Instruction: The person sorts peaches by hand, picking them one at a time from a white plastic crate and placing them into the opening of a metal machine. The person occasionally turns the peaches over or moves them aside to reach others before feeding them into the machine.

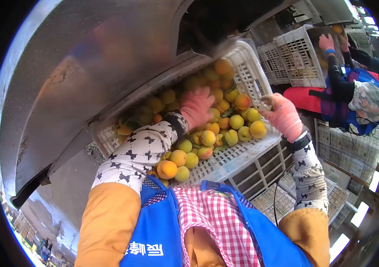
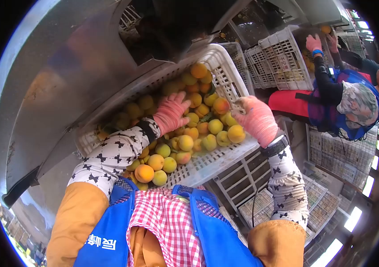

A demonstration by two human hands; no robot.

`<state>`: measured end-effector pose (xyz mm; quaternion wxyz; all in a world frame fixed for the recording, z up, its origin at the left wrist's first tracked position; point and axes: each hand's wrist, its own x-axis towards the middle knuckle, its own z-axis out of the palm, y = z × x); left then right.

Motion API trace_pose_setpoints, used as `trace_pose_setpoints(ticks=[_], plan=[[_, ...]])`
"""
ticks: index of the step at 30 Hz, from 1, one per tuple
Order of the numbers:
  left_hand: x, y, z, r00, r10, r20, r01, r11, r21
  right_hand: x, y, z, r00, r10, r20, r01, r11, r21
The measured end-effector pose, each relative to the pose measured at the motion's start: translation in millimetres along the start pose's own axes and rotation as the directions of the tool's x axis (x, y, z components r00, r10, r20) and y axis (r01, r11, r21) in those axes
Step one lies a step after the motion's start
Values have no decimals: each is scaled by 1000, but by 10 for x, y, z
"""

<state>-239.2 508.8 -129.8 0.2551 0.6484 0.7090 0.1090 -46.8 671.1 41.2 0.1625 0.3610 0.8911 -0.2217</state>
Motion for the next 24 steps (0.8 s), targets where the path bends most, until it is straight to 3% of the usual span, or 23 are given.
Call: trace_pose_setpoints(ticks=[1, 3, 4, 5, 8, 9, 10, 11, 12, 13, 14, 15, 17, 18, 19, 21, 22, 23, 24], plan=[[-41, 86, 59, 1000, 4, 9, -4, 1000, -7, -72, -23, 106, 988, 112, 106, -88, 973, -214], [-125, 196, 148, 935, -85, 344, 62, 995, 78, -147, -45, 420, 929, 279, 243, -152, 886, -438], [-128, 165, 153, 932, -83, 353, 58, 995, 82, -184, 85, 649, 920, 266, 288, -107, 877, -469], [-121, 96, 137, 936, -59, 348, 42, 998, 57, -182, 201, 882, 923, 320, 212, -193, 866, -462], [30, -7, 70, 929, 12, 369, -29, 999, 42, -254, 185, 754, 926, 298, 233, -182, 890, -417], [57, 57, 105, 929, 11, 369, -30, 999, 44, -311, 260, 716, 970, 158, 183, -115, 967, -228], [81, 130, 178, 884, 23, 467, 23, 996, -91, -345, 296, 699, 994, 26, 104, -22, 999, -34], [56, 169, 276, 828, 47, 559, 92, 972, -217, -363, 288, 709, 994, 24, 105, -21, 999, -26], [-123, 257, 278, 885, 45, 464, 89, 961, -263, -378, 281, 718, 996, -45, 77, 41, 998, 55], [-222, 307, 244, 888, 104, 448, -29, 985, -170, -378, 271, 714, 993, -112, 39, 106, 986, 132], [-308, 314, 293, 905, 128, 406, -52, 980, -193, -335, 166, 712, 996, -56, 71, 56, 998, -6], [-390, 317, 335, 916, 156, 369, -78, 973, -217, -302, 173, 798, 996, -52, 68, 52, 999, 5], [-432, 335, 406, 917, 78, 391, -15, 987, -163, -212, 164, 992, 925, -375, 60, 372, 862, -343], [-414, 296, 435, 919, 106, 379, -18, 974, -227, -256, 88, 1013, 942, -296, 159, 334, 882, -333], [-385, 279, 463, 922, 136, 363, -24, 955, -297, -292, 98, 1028, 944, -293, 153, 329, 882, -336], [-362, 315, 257, 903, 110, 414, 44, 938, -344, -333, 189, 1084, 980, -182, 76, 188, 978, -92], [-389, 317, 187, 889, 143, 435, 91, 875, -475, -366, 220, 1146, 986, -161, -31, 157, 982, -100], [-383, 302, 145, 876, 176, 449, 143, 795, -590, -369, 199, 1116, 985, -170, -38, 165, 981, -105], [-354, 297, 133, 939, 114, 324, 114, 785, -609, -386, 167, 1074, 997, 42, -68, -45, 998, -36]])
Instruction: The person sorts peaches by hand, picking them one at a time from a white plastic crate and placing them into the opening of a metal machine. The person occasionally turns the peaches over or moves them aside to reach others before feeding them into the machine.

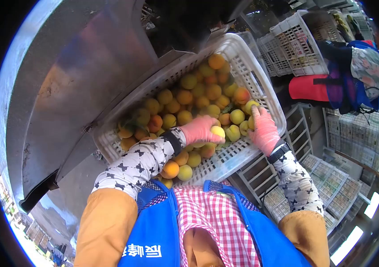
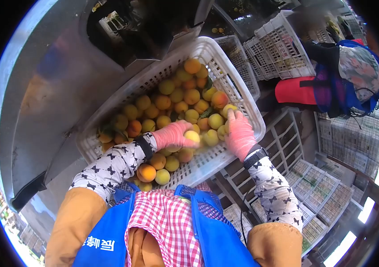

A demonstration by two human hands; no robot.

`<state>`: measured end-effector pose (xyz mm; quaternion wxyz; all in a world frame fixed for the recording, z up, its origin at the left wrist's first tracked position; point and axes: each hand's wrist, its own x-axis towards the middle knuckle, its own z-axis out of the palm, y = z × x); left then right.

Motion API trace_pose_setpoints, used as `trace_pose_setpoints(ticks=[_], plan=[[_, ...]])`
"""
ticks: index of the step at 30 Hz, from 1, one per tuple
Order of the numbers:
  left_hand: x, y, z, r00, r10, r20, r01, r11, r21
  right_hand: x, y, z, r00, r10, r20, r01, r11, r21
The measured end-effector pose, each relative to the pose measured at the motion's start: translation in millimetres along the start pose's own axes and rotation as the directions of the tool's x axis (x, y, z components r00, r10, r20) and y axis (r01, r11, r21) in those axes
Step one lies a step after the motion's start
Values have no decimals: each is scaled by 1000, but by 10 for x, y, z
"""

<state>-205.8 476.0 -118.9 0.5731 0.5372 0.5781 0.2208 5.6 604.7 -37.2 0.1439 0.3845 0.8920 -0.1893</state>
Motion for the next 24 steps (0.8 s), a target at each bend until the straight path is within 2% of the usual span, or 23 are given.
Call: trace_pose_setpoints(ticks=[1, 2, 3, 4, 6, 7, 9, 10, 11, 13, 14, 15, 16, 17, 18, 19, 20, 21, 22, 23, 24], plan=[[131, -35, -78, 997, -54, -46, 41, 969, -242, -9, -6, -25, 976, 218, -9, -217, 974, 62], [247, 43, -188, 998, -41, -48, 11, 864, -504, -16, 76, -3, 972, 234, 2, -233, 970, 66], [374, 138, -253, 998, -29, -50, -17, 685, -728, -44, 94, -21, 971, 239, -1, -238, 969, 65], [547, 200, -238, 999, -23, -48, -19, 685, -729, -88, 98, -74, 980, 193, -42, -188, 977, 105], [855, 420, -198, 983, 167, -73, -180, 821, -543, -199, 58, -277, 984, 122, -130, -103, 985, 139], [926, 549, -210, 956, 292, -38, -293, 929, -225, -270, 90, -373, 983, 124, -133, -106, 985, 136], [1018, 627, -61, 938, 305, 163, -309, 951, -7, -508, 254, -509, 960, 133, -246, -18, 906, 422], [1007, 629, 15, 938, 209, 277, -273, 937, 219, -619, 339, -500, 953, 275, -123, -117, 715, 689], [1053, 612, 96, 947, 213, 242, -266, 940, 213, -696, 283, -606, 956, 286, 63, -155, 313, 937], [1163, 623, 182, 938, 239, 251, -304, 916, 262, -710, 217, -620, 985, 172, 9, -27, 99, 995], [1204, 615, 197, 950, 217, 226, -260, 949, 181, -644, 172, -498, 980, 174, -93, 92, 12, 996], [1248, 591, 207, 964, 187, 189, -209, 973, 101, -573, 41, -527, 975, 186, -125, 135, -37, 990], [1694, 146, 589, 932, 322, 168, -347, 925, 153, -463, -40, -523, 975, 166, -149, 173, -140, 975], [1550, 219, 510, 969, 204, 140, -210, 977, 28, -316, -133, -534, 974, 136, -179, 208, -246, 947], [1180, 460, 306, 940, 341, 18, -329, 918, -222, -190, -275, -585, 961, 151, -231, 262, -235, 936], [869, 676, 116, 977, 198, 84, -191, 977, -90, -55, -445, -698, 949, 150, -276, 302, -190, 934], [1128, 220, 392, 909, 403, 107, -414, 902, 124, 100, -575, -788, 896, 128, -424, 407, 140, 902], [862, 246, 311, 925, 371, 80, -379, 909, 174, 237, -689, -863, 823, 69, -563, 478, 450, 754], [544, 320, 214, 938, 343, 55, -346, 912, 218, 354, -781, -933, 771, -9, -637, 477, 670, 568], [304, 349, 137, 938, 343, 44, -340, 889, 307, 462, -881, -978, 728, -71, -682, 502, 733, 460], [157, 198, 229, 918, 395, -45, -355, 865, 355, 571, -981, -993, 702, -83, -707, 518, 741, 427]])
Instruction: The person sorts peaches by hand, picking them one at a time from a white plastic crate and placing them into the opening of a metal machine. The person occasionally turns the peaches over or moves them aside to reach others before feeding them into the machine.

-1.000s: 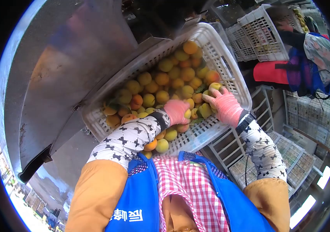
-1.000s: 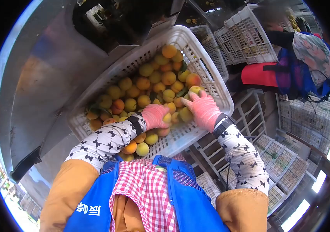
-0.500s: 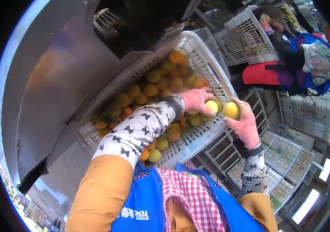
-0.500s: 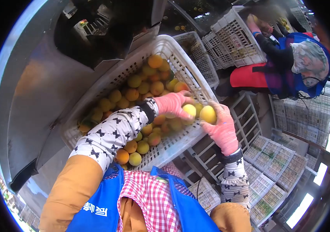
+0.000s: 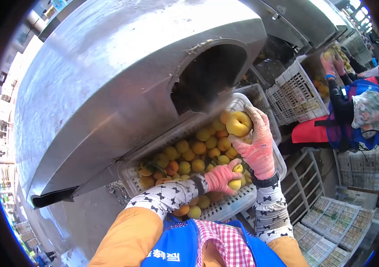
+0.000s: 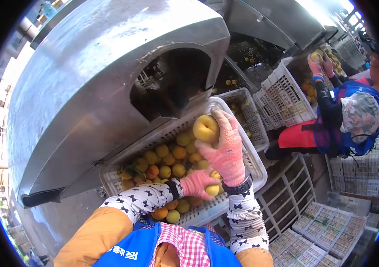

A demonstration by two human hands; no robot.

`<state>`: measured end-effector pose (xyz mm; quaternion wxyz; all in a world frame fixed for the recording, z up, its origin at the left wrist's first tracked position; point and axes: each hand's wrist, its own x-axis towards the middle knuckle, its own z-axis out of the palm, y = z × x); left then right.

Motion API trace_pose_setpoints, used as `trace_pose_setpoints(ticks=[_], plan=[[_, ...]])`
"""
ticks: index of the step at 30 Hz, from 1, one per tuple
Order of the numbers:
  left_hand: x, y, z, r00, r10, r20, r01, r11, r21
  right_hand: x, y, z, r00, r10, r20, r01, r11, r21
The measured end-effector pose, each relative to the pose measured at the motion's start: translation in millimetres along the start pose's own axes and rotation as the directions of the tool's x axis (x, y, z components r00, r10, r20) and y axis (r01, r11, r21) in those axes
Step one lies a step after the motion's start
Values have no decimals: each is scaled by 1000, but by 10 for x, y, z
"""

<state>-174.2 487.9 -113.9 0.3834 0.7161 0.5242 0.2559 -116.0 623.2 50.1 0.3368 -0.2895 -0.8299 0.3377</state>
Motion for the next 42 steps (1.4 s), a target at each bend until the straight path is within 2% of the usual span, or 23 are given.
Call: trace_pose_setpoints(ticks=[3, 9, 11, 12, 13, 15, 17, 18, 19, 21, 23, 24, 25, 27, 29, 31, 32, 33, 34, 35, 37, 40, 42], plan=[[-353, -204, 461, 993, 103, -64, -92, 984, 153, 213, -75, 359, 998, -62, -28, 61, 998, -30], [-241, -346, 383, 985, 8, -172, 23, 985, 173, 513, -71, 755, 965, -260, -33, 239, 924, -299], [-103, -451, 211, 841, -541, 11, 541, 839, -64, 539, -131, 832, 998, -61, 25, 66, 952, -298], [-57, -421, 121, 846, -533, 10, 532, 844, -67, 585, -227, 828, 990, 99, 104, -53, 924, -378], [-55, -359, 80, 812, -584, 3, 582, 809, -84, 657, -154, 966, 989, 101, 110, -51, 921, -386], [-69, -462, 171, 768, -640, 24, 639, 763, -98, 866, 11, 1292, 990, -96, 99, 134, 837, -531], [-55, -775, 486, 831, -540, -133, 527, 841, -124, 942, -87, 1182, 968, -243, -57, 158, 774, -613], [-110, -696, 372, 786, -590, -185, 546, 803, -239, 976, -198, 950, 992, -93, -87, 95, 995, 26], [-245, -553, 205, 732, -646, -216, 557, 751, -356, 901, -174, 699, 997, 74, -29, -38, 762, 646], [-544, -437, -58, 812, -576, -94, 143, 353, -925, 687, 161, 274, 985, 171, -32, -152, 934, 324], [-917, -157, -422, 740, -662, 116, 86, -78, -993, 344, 732, 103, 929, 274, 247, -233, 955, -185], [-1025, -31, -556, 739, -663, 122, 88, -85, -992, 112, 990, 146, 862, 307, 404, -129, 903, -410], [-1111, 77, -673, 740, -666, 95, -63, -210, -976, -103, 1178, 215, 763, 365, 533, 24, 809, -588], [-1163, 133, -714, 736, -674, 65, -210, -318, -925, -399, 1224, 405, 575, 436, 692, 226, 729, -646], [-1156, 149, -672, 667, -741, 80, -274, -343, -899, -585, 1425, 723, 538, 451, 713, 440, 571, -693], [-1159, 169, -640, 668, -742, 61, -282, -328, -901, -558, 1475, 738, 507, 506, 698, 398, 581, -710], [-1179, 200, -607, 665, -745, 62, -285, -330, -900, -487, 1277, 592, 554, 403, 729, 85, 843, -531], [-1159, 286, -664, 656, -753, 52, -296, -320, -900, -388, 1056, 469, 626, 308, 716, -216, 951, -220], [-1129, 436, -770, 645, -764, 9, -309, -271, -912, -349, 825, 381, 605, 295, 740, -495, 867, 59], [-1096, 527, -842, 639, -769, -34, -317, -223, -922, -339, 583, 268, 590, 274, 759, -702, 639, 315], [-1005, 515, -917, 684, -719, -126, -347, -169, -922, -341, 101, 112, 568, 229, 790, -800, 378, 466], [-877, 641, -1074, 660, -686, -305, -411, 9, -912, -516, 4, 188, 771, 177, 612, -562, 641, 522], [-859, 773, -1217, 689, -661, -299, -417, -24, -909, -482, -68, 166, 826, 164, 539, -468, 733, 495]])
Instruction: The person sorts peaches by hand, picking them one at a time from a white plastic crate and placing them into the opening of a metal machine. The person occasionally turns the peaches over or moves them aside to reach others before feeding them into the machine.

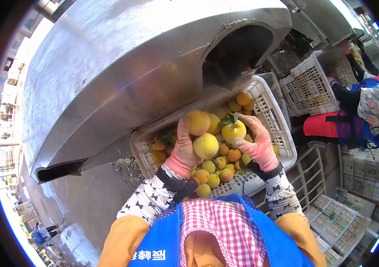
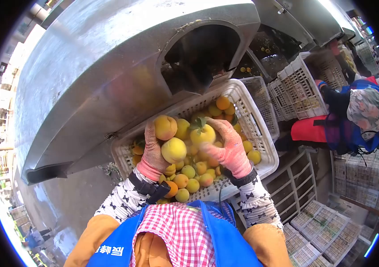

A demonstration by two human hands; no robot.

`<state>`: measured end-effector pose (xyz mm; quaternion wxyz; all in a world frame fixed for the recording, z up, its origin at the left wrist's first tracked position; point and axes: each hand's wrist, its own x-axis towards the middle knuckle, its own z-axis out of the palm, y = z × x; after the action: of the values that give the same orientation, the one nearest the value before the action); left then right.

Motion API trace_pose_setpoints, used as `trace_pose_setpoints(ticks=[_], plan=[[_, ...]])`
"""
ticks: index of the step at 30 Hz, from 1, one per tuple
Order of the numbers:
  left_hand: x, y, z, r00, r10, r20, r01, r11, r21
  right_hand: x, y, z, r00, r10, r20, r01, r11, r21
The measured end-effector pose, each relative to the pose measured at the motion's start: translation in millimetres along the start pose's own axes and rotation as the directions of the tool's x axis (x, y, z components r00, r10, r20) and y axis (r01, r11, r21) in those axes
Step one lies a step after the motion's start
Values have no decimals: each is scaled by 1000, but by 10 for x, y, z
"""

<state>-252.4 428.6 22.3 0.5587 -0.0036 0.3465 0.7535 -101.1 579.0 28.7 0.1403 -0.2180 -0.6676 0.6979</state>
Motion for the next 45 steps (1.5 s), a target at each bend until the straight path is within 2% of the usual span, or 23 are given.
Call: trace_pose_setpoints(ticks=[2, 5, 8, 10, 14, 16, 17, 19, 20, 21, 22, 23, 25, 27, 28, 29, 30, 35, 36, 39, 40, 42, 45], plan=[[35, 54, 67, 999, -18, 48, 20, 999, -25, 31, -176, 14, 971, -224, -86, 155, 860, -486], [104, 95, 85, 998, 40, 57, -34, 993, -112, 114, -270, 46, 916, -392, -90, 286, 792, -539], [205, 189, 16, 983, 71, 171, -36, 980, -196, 352, -419, 58, 875, -454, -167, 292, 771, -565], [200, 201, -9, 986, 73, 150, -45, 983, -179, 627, -502, 31, 811, -534, -239, 327, 753, -571], [161, 225, -85, 996, 19, 91, 1, 978, -208, 1288, -284, -1, 781, -588, -210, 226, 579, -783], [160, 244, -139, 997, 23, 70, -8, 978, -208, 1580, -192, 71, 924, -365, -118, 64, 450, -891], [115, 214, -178, 999, 19, 44, -9, 977, -212, 1656, -99, 29, 928, -352, -119, 60, 457, -888], [117, 222, -247, 995, 13, 104, 11, 973, -231, 1808, -39, -104, 770, -599, 218, 232, -55, -971], [131, 255, -267, 986, 14, 164, 28, 968, -250, 1662, -184, -101, 766, -604, 221, 235, -57, -970], [148, 279, -253, 986, 24, 163, 18, 968, -251, 1341, -459, -57, 773, -634, -2, 330, 406, -852], [161, 285, -235, 944, 27, 330, 98, 929, -356, 1070, -599, -12, 809, -551, -206, 385, 761, -522], [150, 279, -221, 874, 43, 485, 201, 875, -440, 871, -579, 12, 812, -547, -203, 384, 763, -520], [132, 302, -148, 902, 7, 431, 179, 904, -388, 597, -540, 23, 929, -351, 118, 370, 890, -266], [68, 329, -10, 927, -35, 374, 166, 931, -326, 533, -461, 90, 957, -273, 93, 288, 901, -325], [17, 327, 107, 970, 26, 242, -13, 998, -55, 505, -432, 117, 979, -194, 62, 203, 903, -380], [-18, 307, 165, 983, 124, 134, -154, 958, 242, 462, -440, 150, 980, -191, 57, 198, 904, -378], [22, 248, 94, 962, 214, 167, -251, 937, 244, 435, -473, 181, 972, -232, 36, 228, 895, -384], [33, 232, 50, 955, 266, 134, -292, 927, 237, 336, -445, 194, 917, -392, -76, 338, 864, -374], [28, 272, 54, 951, 226, 211, -279, 923, 266, 309, -481, 188, 950, -301, -88, 277, 937, -211], [-11, 336, 117, 932, 157, 327, -278, 888, 366, 325, -514, 196, 991, -129, -38, 123, 983, -133], [-1, 301, 143, 946, 190, 264, -263, 925, 275, 347, -540, 179, 961, -277, -19, 259, 921, -292], [63, 279, 165, 962, 217, 167, -233, 969, 78, 415, -578, 184, 917, -389, -85, 324, 854, -408], [169, 214, -42, 969, 112, 222, -95, 992, -85, 683, -518, 174, 808, -555, -197, 362, 732, -577]])
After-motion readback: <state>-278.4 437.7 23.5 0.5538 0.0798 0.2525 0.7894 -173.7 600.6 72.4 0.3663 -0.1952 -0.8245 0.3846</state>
